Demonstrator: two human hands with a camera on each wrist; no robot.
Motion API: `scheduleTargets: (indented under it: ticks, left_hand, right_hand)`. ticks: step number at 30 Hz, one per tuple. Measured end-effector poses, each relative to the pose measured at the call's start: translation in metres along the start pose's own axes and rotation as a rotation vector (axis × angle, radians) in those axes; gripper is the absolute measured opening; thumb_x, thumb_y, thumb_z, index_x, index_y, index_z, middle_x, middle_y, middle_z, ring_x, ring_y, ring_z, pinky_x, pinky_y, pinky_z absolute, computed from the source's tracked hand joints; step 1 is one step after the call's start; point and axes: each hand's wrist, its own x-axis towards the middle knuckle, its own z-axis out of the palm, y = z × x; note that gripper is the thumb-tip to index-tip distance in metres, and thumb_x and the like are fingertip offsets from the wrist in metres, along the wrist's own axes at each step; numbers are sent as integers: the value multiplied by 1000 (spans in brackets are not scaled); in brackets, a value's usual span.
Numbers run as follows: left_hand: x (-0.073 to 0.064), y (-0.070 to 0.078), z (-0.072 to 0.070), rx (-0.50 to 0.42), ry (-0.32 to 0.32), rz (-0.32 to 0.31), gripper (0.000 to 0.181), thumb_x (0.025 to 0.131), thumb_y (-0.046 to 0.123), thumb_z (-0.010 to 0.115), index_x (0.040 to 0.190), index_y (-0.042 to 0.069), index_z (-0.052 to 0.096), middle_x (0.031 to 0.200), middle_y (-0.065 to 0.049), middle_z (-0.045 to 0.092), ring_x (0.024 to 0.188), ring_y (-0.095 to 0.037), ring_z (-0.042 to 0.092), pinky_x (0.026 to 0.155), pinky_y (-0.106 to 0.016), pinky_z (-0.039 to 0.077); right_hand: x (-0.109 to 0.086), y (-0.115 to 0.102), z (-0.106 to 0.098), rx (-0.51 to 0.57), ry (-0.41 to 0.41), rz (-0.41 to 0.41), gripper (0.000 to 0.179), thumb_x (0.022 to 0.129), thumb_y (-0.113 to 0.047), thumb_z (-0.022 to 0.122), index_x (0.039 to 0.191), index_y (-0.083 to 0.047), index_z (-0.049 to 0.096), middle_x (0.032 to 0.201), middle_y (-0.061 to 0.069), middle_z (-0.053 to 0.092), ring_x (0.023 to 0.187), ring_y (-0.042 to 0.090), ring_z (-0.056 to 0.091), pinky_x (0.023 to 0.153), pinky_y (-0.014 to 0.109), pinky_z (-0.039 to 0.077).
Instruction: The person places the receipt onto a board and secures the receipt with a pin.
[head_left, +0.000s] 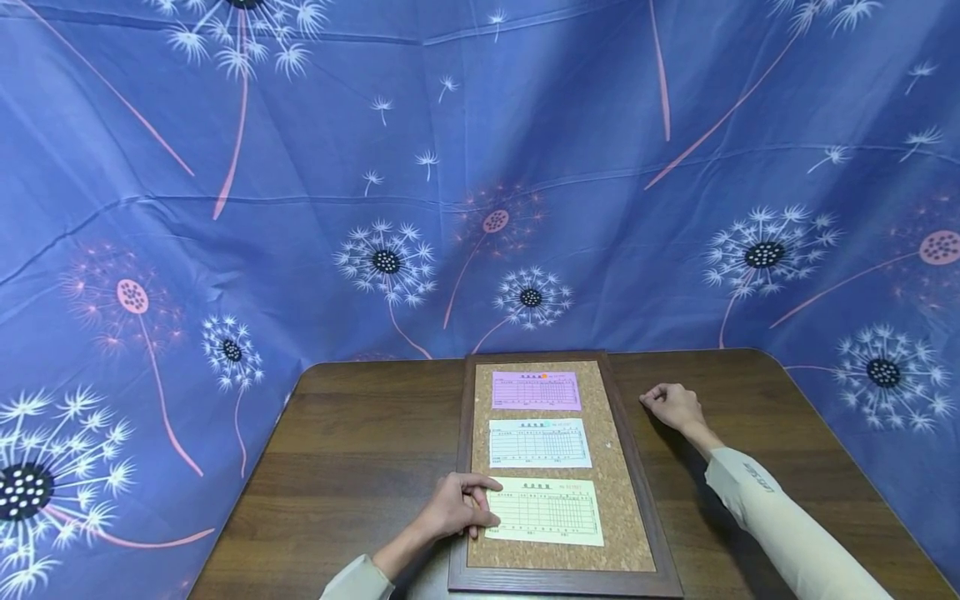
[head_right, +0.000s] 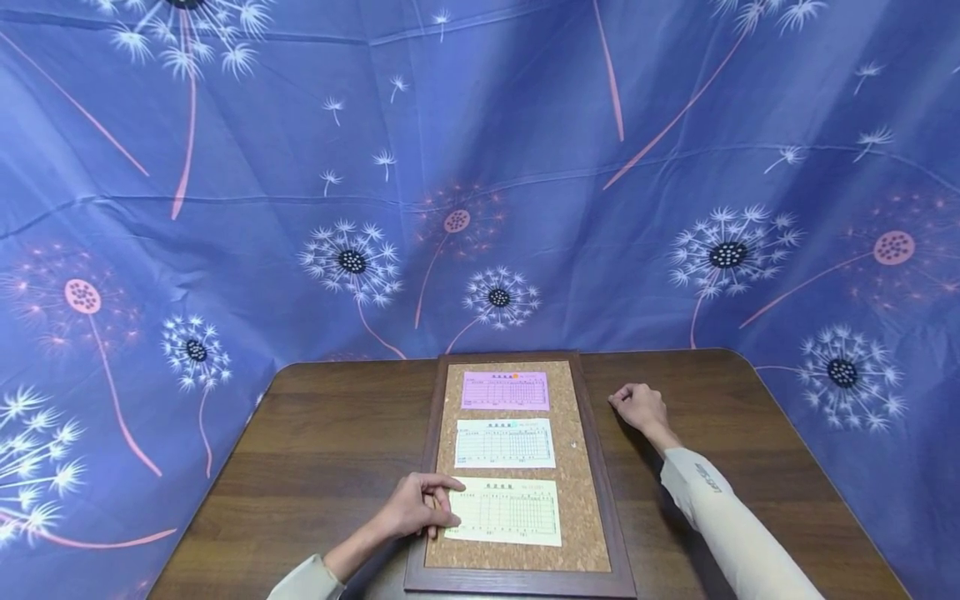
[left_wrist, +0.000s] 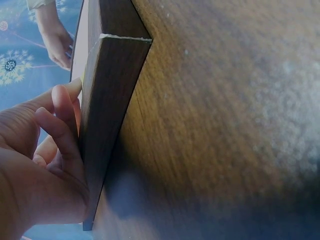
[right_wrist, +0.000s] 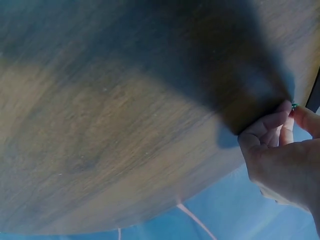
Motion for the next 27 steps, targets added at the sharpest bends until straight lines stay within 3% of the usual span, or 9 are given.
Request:
scheduleTargets:
  ticks: [6, 10, 17, 27]
  left_hand:
    - [0, 0, 0, 2, 7, 2, 44, 75, -7, 83, 117, -3, 72, 76, -22, 71, 40, -4, 53, 38, -16, 39]
    - [0, -1, 0, 6, 11, 5, 44, 74, -7, 83, 116, -2, 73, 77, -21, 71, 40, -5, 53, 38, -16, 39]
    - [0, -2, 0, 8, 13, 3, 43, 74, -7, 83, 116, -1, 73, 76, -21, 71, 40, -4, 53, 38, -16, 39]
    - [0, -2, 0, -10, 9, -1, 44, 74, -7, 83, 116, -3, 72, 76, -21, 71, 40, -4, 54, 38, -17, 40]
  right_hand:
    - [-3, 2, -3, 21, -61, -5, 21, 98, -17, 61, 95, -1, 74, 86, 12, 76, 78, 23, 66, 72, 44, 51]
    - [-7, 2, -5, 19, -79, -26, 20, 97, -15, 62, 95, 0, 75, 84, 10, 76, 77, 19, 64, 76, 44, 51]
    - [-13, 3, -5, 42, -92, -50, 18, 95, -15, 66, 95, 0, 77, 77, 5, 74, 69, 9, 60, 73, 34, 48]
    - [-24, 9, -4, 54, -122, -138, 12, 93, -9, 68, 92, -1, 77, 85, 10, 76, 78, 14, 66, 72, 33, 52]
